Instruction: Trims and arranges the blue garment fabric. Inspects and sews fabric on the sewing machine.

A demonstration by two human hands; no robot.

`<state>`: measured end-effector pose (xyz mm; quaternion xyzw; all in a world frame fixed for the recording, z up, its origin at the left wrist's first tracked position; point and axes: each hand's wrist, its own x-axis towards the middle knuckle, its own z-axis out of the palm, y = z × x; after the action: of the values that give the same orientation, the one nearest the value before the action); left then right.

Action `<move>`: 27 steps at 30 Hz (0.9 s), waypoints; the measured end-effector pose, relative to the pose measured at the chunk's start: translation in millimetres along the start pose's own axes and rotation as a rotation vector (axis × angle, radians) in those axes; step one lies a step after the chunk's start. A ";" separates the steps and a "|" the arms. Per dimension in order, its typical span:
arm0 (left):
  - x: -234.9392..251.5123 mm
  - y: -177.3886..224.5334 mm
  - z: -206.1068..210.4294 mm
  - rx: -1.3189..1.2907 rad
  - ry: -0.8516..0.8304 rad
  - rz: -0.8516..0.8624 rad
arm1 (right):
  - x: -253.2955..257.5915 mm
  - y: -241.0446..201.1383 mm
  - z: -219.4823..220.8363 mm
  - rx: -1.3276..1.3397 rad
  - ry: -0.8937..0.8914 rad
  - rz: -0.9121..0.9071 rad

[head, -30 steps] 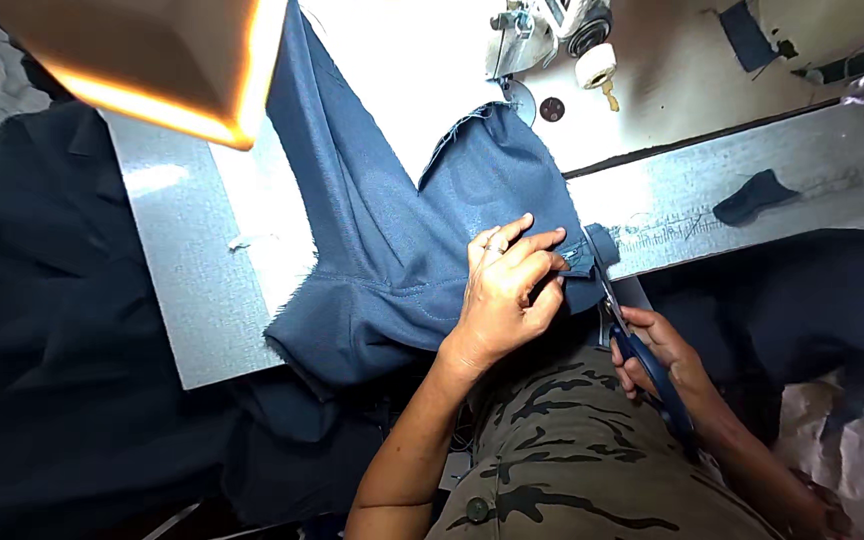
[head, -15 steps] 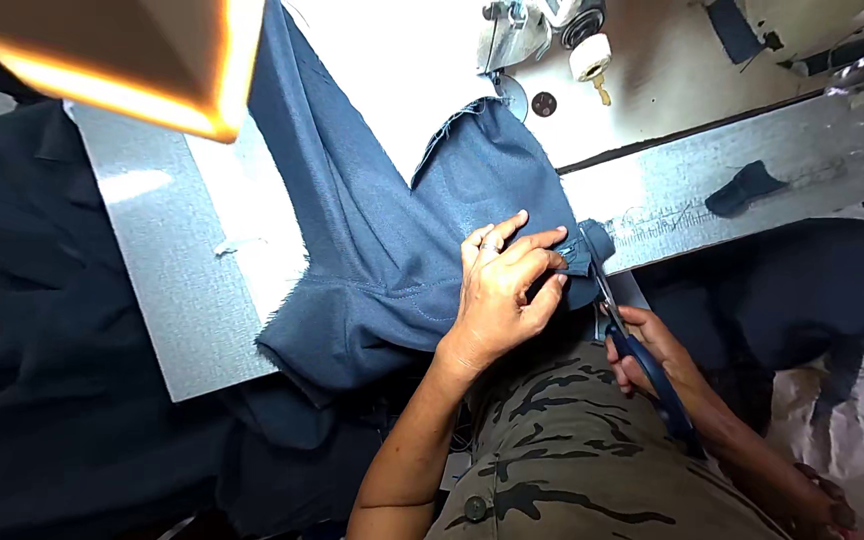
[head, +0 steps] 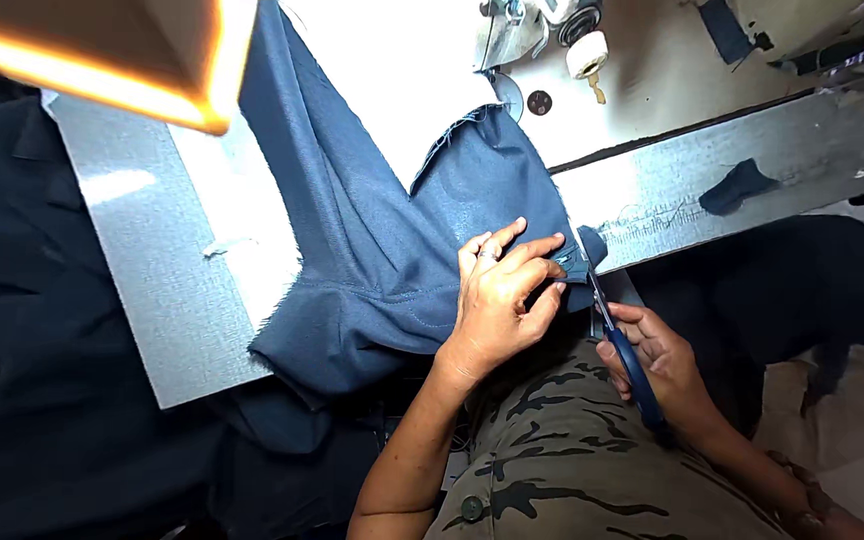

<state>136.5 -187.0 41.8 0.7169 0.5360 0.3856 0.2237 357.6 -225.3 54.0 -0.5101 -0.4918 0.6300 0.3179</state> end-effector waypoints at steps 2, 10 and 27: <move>0.4 -0.4 0.5 0.003 -0.001 0.003 | -1.9 -0.6 -1.0 -0.004 0.005 0.017; -3.3 -13.5 -1.8 0.039 -0.026 0.087 | 10.1 -3.4 -6.6 -0.112 -0.059 -0.146; -1.3 -3.7 8.4 0.068 0.000 0.091 | 9.0 -0.5 -10.5 -0.047 -0.051 -0.125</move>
<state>140.7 -186.2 33.6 0.7477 0.5156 0.3768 0.1816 365.1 -213.8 51.6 -0.4693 -0.5453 0.6100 0.3321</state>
